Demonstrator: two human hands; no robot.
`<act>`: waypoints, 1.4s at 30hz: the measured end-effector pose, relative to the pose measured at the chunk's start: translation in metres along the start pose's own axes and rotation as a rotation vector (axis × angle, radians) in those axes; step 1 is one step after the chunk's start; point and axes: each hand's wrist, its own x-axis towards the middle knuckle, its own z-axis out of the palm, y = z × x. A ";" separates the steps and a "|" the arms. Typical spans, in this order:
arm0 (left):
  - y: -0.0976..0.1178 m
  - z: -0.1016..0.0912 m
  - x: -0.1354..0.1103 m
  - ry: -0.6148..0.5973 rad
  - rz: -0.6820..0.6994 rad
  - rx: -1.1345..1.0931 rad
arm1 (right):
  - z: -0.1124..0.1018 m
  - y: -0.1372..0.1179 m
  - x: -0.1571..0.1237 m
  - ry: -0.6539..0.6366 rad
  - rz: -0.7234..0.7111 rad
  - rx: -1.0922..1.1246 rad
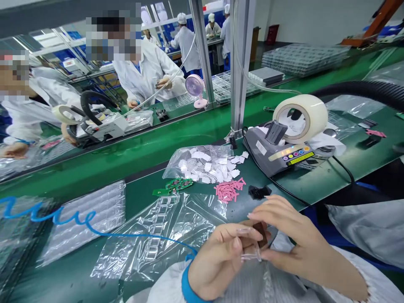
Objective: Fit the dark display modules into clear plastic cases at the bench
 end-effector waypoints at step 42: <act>-0.025 -0.019 0.007 0.406 1.075 0.761 | 0.040 -0.022 0.011 0.278 0.255 0.307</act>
